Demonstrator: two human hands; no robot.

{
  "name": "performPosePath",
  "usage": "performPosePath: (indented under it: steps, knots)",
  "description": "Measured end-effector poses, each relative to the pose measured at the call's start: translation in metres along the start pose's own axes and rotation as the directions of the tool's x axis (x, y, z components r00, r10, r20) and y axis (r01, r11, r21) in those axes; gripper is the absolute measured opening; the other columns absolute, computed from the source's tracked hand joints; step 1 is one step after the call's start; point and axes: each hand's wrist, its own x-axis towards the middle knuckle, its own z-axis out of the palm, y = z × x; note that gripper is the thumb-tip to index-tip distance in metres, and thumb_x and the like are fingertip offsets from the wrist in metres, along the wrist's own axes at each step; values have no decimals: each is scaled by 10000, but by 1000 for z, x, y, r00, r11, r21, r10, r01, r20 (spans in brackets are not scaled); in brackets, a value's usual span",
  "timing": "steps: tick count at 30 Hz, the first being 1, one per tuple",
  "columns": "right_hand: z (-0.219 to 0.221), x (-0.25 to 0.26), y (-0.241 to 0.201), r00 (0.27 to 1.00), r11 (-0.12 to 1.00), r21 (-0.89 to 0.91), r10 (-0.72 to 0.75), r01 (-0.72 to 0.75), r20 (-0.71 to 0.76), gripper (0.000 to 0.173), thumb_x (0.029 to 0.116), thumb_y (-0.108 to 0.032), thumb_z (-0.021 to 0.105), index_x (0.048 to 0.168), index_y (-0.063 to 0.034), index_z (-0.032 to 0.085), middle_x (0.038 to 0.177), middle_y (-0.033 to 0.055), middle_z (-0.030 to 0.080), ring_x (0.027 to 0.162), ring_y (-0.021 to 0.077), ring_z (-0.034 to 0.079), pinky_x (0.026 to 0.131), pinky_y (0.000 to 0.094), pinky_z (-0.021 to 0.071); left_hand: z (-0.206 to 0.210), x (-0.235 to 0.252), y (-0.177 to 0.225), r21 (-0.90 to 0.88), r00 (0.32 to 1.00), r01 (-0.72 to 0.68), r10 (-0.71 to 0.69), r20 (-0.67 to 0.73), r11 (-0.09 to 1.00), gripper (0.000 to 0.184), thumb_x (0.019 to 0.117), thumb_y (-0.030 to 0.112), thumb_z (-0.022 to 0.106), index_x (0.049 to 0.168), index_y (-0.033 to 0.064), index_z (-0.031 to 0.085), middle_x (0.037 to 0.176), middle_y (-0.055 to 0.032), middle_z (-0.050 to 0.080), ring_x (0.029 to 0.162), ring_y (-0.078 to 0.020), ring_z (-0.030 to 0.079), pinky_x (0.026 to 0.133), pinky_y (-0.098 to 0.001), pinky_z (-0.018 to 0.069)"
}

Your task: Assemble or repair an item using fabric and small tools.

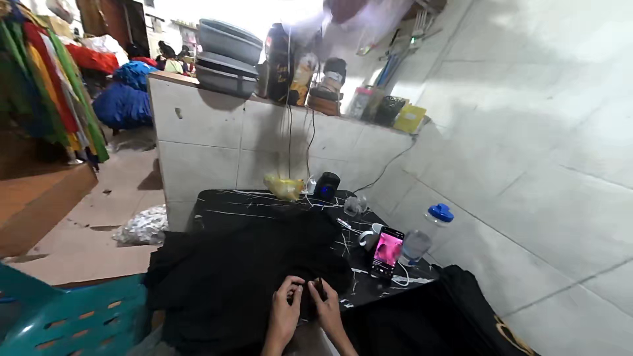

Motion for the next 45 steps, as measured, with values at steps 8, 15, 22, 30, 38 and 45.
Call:
performPosePath:
  steps: [8, 15, 22, 30, 38, 45]
  knots:
    - [24, -2, 1, 922, 950, -304, -171, 62, -346, 259, 964, -198, 614, 794, -19, 693, 642, 15, 610, 599, 81, 594, 604, 295, 520, -3, 0, 0, -17, 998, 1, 0, 58, 1000, 200, 1019, 118, 564, 1143, 76, 716, 1059, -38, 739, 893, -91, 704, 823, -268, 587]
    - [30, -4, -1, 909, 888, -458, -153, -46, -389, 268, 960, -232, 602, 820, -28, 705, 630, 43, 610, 598, 172, 616, 595, 411, 520, -4, -1, -1, -43, 997, 19, -16, 79, 999, 200, 1020, 125, 565, 1144, 70, 712, 1049, -44, 740, 891, -94, 706, 824, -267, 586]
    - [33, -4, -3, 906, 857, -507, -142, -88, -398, 217, 924, -189, 583, 842, -29, 705, 644, 56, 624, 614, 192, 635, 594, 426, 519, -4, -1, -1, -49, 997, -3, 7, 75, 999, 199, 1011, 110, 569, 1135, 63, 717, 1028, -54, 742, 880, -96, 706, 814, -261, 585]
    - [33, -5, -3, 913, 837, -538, -135, -102, -384, 205, 909, -181, 587, 843, -28, 706, 651, 67, 639, 626, 219, 657, 592, 458, 525, -5, -2, 0, -31, 996, 10, -8, 85, 999, 191, 1011, 122, 581, 1133, 69, 718, 1022, -35, 746, 884, -85, 708, 821, -255, 586]
    - [33, -6, -5, 925, 845, -526, -120, -95, -361, 171, 877, -156, 607, 850, -15, 700, 666, 87, 639, 631, 242, 655, 595, 471, 533, -5, -2, -1, 2, 997, -8, 8, 82, 1000, 191, 1007, 121, 589, 1131, 68, 724, 1035, -29, 752, 895, -77, 715, 825, -251, 592]
    - [33, -6, -6, 922, 854, -509, -106, -106, -371, 169, 877, -176, 603, 823, -44, 693, 648, 55, 627, 605, 208, 642, 563, 438, 520, -5, -2, -3, 24, 997, -42, 40, 61, 999, 175, 995, 119, 605, 1108, 73, 730, 1026, -13, 755, 896, -64, 716, 830, -240, 597]
